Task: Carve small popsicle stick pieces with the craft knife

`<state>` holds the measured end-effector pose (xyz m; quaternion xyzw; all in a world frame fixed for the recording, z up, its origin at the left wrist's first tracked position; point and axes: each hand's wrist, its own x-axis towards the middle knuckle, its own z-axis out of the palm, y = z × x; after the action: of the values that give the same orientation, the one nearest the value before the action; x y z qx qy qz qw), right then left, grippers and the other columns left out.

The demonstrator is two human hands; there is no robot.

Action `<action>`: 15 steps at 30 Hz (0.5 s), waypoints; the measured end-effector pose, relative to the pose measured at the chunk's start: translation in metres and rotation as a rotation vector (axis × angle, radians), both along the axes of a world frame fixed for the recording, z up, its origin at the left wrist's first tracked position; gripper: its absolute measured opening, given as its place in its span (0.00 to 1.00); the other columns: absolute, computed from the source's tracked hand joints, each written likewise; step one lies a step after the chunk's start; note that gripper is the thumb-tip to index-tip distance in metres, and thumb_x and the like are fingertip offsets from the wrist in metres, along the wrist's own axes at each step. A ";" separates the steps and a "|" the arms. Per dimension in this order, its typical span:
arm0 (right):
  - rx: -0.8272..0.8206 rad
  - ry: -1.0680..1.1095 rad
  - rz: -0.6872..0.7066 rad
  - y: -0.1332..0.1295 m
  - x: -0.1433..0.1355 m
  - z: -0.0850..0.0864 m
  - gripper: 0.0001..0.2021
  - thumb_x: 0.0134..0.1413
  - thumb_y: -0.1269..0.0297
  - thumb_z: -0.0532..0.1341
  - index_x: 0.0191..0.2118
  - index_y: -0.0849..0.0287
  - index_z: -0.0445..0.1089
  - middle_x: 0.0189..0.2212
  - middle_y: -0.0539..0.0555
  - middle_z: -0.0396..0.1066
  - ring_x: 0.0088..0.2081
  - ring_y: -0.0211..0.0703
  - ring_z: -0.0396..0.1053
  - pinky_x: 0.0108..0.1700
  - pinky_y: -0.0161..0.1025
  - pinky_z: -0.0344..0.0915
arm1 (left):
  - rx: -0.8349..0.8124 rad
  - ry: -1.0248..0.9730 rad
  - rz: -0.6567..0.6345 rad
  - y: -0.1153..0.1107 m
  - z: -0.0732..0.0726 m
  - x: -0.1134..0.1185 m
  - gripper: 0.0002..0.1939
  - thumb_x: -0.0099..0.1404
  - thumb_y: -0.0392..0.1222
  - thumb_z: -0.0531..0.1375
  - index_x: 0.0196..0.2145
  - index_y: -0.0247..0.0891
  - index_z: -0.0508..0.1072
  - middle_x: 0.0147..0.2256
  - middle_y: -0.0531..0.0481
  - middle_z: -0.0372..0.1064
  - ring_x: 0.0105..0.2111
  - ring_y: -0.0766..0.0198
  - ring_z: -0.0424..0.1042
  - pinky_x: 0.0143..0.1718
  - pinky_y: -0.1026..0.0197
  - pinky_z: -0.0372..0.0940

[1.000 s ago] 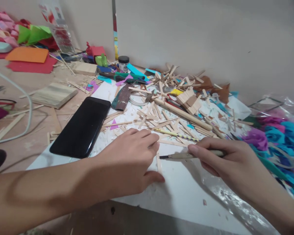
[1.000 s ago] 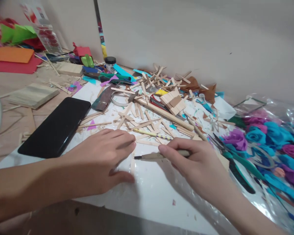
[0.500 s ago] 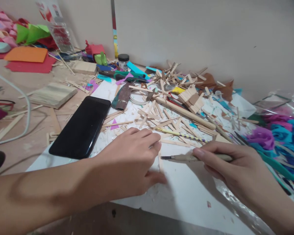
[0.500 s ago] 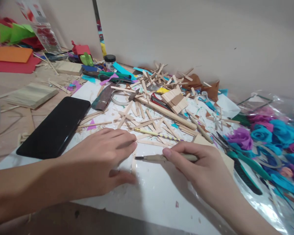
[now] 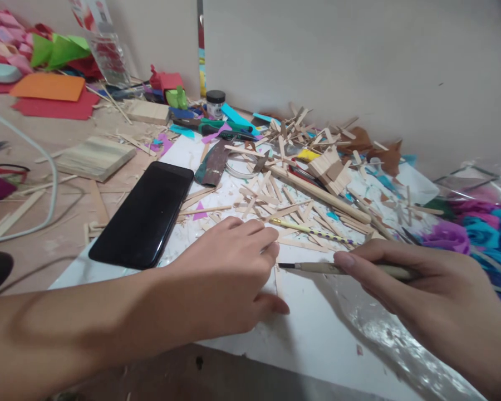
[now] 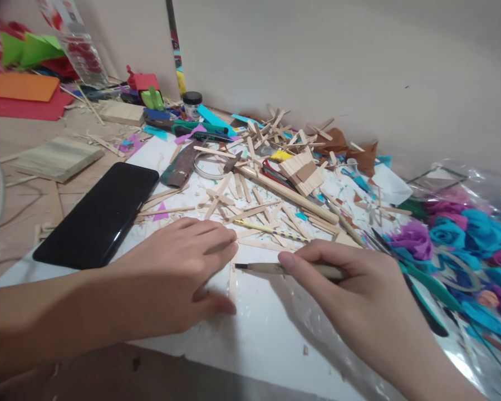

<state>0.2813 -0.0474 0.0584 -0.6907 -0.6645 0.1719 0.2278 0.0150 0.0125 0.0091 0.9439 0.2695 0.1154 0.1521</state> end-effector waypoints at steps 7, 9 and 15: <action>-0.017 -0.049 0.055 0.002 0.001 0.002 0.24 0.61 0.36 0.70 0.27 0.51 0.83 0.23 0.51 0.80 0.21 0.46 0.74 0.20 0.37 0.65 | 0.004 0.015 -0.012 0.002 0.000 0.000 0.28 0.73 0.62 0.71 0.51 0.31 0.80 0.52 0.42 0.78 0.56 0.43 0.75 0.54 0.42 0.66; 0.012 -0.058 0.072 0.003 -0.004 0.006 0.24 0.61 0.36 0.70 0.25 0.50 0.83 0.21 0.50 0.79 0.20 0.46 0.73 0.20 0.37 0.65 | 0.007 0.022 -0.014 0.002 0.000 0.001 0.28 0.74 0.62 0.71 0.52 0.31 0.80 0.52 0.42 0.78 0.56 0.42 0.75 0.54 0.42 0.66; 0.013 -0.121 0.108 0.003 -0.013 0.011 0.27 0.63 0.35 0.67 0.24 0.50 0.81 0.18 0.49 0.74 0.18 0.43 0.68 0.18 0.37 0.62 | 0.014 0.048 -0.024 0.001 0.001 0.000 0.29 0.75 0.62 0.69 0.54 0.30 0.80 0.54 0.39 0.78 0.56 0.40 0.75 0.53 0.41 0.66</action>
<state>0.2684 -0.0448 0.0696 -0.6614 -0.7145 0.1375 0.1822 0.0148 0.0139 0.0098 0.9505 0.2612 0.0927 0.1403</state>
